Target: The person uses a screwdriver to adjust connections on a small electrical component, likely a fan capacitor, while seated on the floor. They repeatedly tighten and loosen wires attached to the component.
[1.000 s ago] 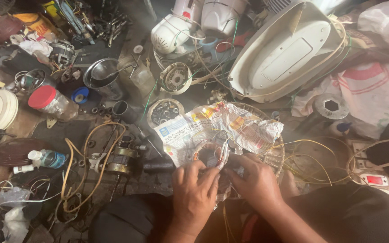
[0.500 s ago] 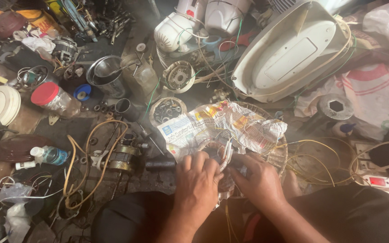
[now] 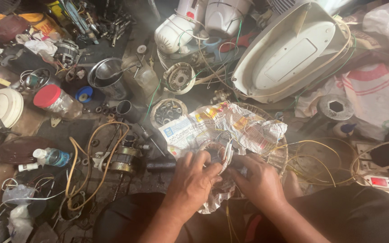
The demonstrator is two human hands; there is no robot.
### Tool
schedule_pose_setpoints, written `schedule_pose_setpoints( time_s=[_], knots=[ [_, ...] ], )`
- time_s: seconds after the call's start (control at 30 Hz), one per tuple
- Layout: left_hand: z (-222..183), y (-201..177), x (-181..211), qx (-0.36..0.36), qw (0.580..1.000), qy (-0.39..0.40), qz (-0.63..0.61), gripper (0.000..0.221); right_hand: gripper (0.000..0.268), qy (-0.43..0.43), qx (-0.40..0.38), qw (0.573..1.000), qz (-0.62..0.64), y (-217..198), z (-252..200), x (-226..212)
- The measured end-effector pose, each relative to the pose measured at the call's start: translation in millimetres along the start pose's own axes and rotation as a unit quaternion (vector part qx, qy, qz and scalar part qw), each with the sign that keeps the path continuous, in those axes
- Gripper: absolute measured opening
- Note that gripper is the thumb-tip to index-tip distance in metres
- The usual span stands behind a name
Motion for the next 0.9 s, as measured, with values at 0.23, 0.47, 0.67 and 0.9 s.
schedule_pose_setpoints(
  time_s=[0.23,0.47,0.67,0.9],
  knots=[
    [-3.2,0.1,2.2,0.007,1.0,-0.008,0.008,0.03,0.033,-0.042,0.02,0.999,0.008,-2.8,-1.5,-5.7],
    [-5.6,0.7,3.9,0.015,0.999,0.016,0.031,0.036,0.029,-0.028,0.016,0.999,0.007,-0.8,-0.1,-2.5],
    [-5.3,9.2,0.2,-0.007,0.999,-0.008,0.034,0.023,0.03,0.003,0.003,1.0,0.005,0.6,0.2,0.5],
    [-9.1,-3.6,10.7,0.048,0.996,0.038,0.057,0.034,0.032,-0.008,0.01,1.0,0.014,-1.3,0.5,-2.6]
  ],
)
Point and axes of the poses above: each hand's wrist, its own z-axis towards the middle knuckle, its own y-axis out of the palm, x = y × z, the point moved 10 cm from there along z, towards the middle knuckle, and after that the axes turned 5 degrees about z, right-handed, at the moved point
